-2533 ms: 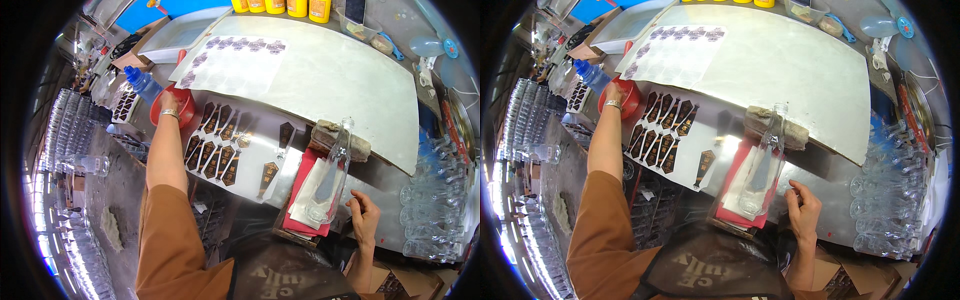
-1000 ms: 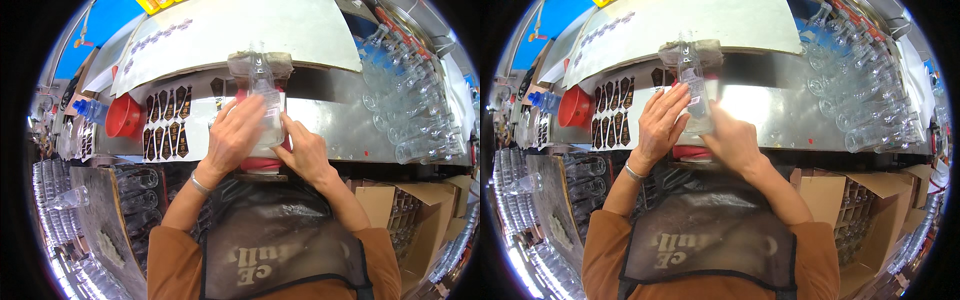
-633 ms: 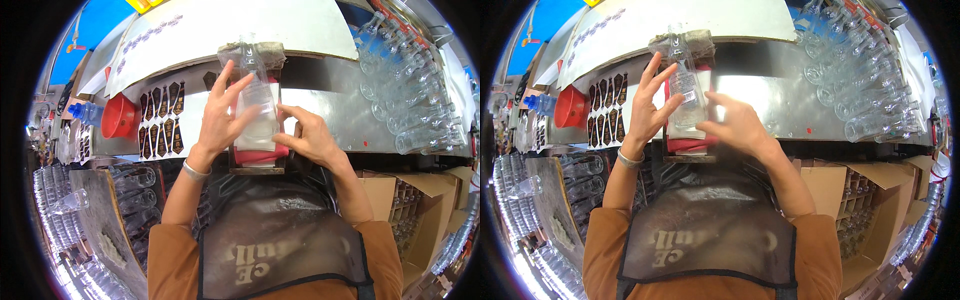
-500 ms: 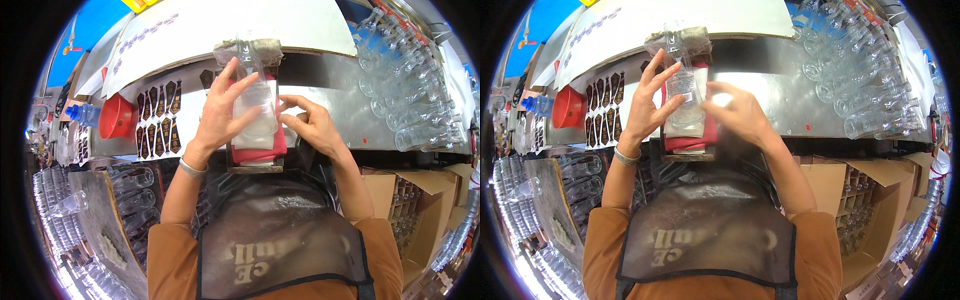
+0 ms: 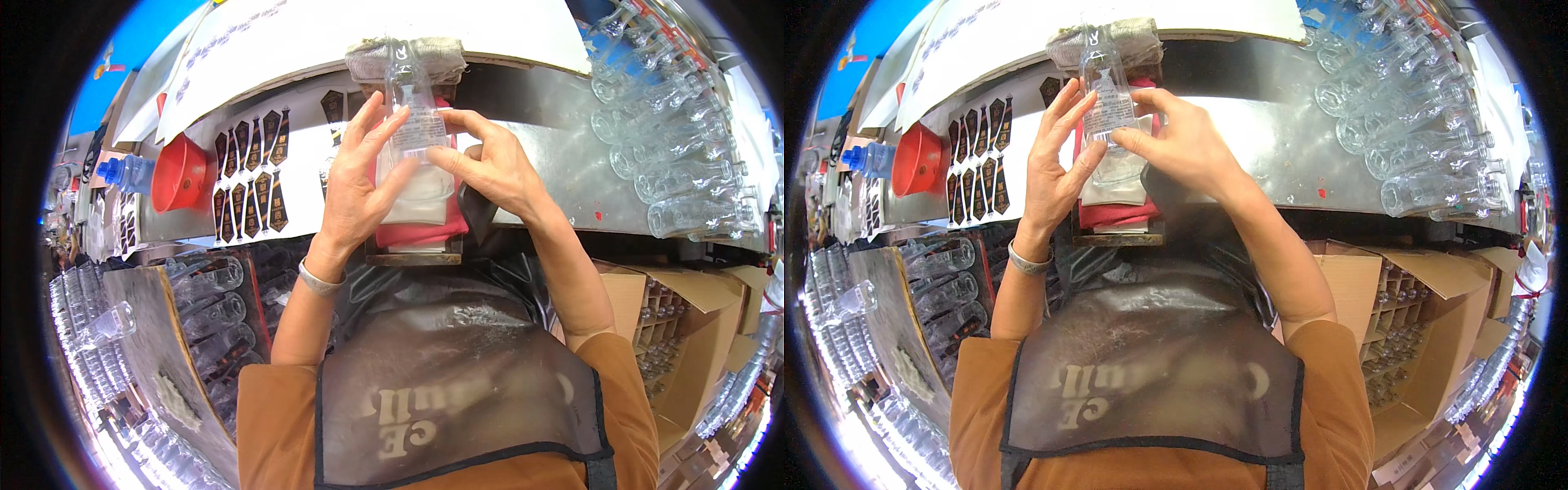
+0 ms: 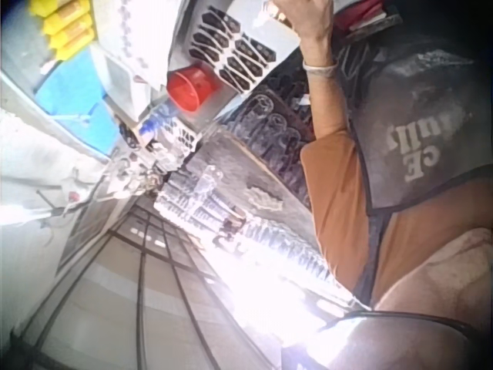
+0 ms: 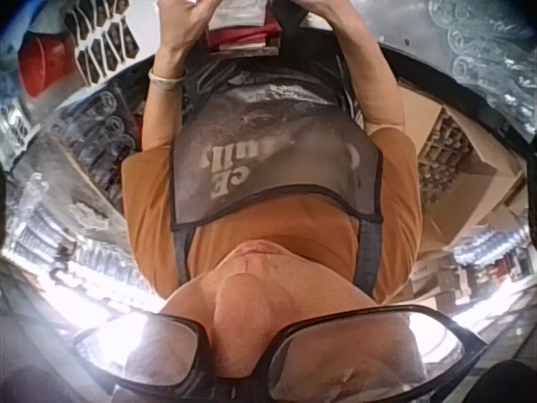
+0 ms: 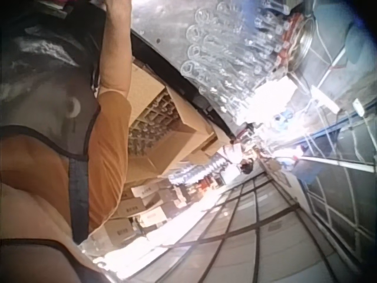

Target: The person applies labels to clear plastic bottles one at a time, using a small black tool to smooth each label onto the bottle surface. The labeled bottles are placed aside on the workbench after each application.

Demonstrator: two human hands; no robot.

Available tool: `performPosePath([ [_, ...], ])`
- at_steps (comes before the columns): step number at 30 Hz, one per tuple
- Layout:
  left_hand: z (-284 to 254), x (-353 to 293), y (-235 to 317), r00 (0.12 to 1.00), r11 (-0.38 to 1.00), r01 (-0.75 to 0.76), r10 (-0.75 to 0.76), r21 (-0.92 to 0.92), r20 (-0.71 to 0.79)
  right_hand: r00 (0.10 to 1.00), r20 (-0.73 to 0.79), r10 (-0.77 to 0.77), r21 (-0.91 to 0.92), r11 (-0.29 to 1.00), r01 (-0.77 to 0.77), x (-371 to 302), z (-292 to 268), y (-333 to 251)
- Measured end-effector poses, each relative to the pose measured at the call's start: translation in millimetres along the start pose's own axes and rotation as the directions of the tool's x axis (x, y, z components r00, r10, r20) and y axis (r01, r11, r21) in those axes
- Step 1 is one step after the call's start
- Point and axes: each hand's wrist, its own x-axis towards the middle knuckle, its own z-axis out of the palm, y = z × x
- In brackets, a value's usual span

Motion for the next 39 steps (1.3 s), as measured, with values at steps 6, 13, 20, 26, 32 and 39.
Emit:
performPosePath([
  [6,-2,-1,-6,0.999,0.996,0.03,-0.029,-0.086,0.014,1.0,0.015,0.014,0.016,1.0,-0.015,-1,-1,-2],
  [13,0,0,-11,1.0,0.994,0.02,-0.02,-0.103,-0.001,1.0,0.014,0.018,0.03,0.999,-0.019,2,1,-3],
  [20,-1,-1,-13,1.0,0.998,0.007,-0.005,-0.06,0.03,1.0,0.01,0.013,0.011,1.0,-0.013,-1,1,-4],
  [26,1,-1,-9,0.999,0.994,0.038,-0.038,-0.106,0.004,1.0,-0.021,-0.001,0.065,0.998,0.002,2,2,4],
  [32,2,1,-9,1.0,0.996,0.02,-0.02,-0.09,-0.003,0.868,-0.252,0.427,0.721,0.681,-0.126,14,-31,60],
  [39,3,-1,-10,1.0,0.999,0.006,-0.007,-0.052,-0.026,0.97,-0.101,-0.221,0.036,0.974,0.225,6,-20,-4],
])
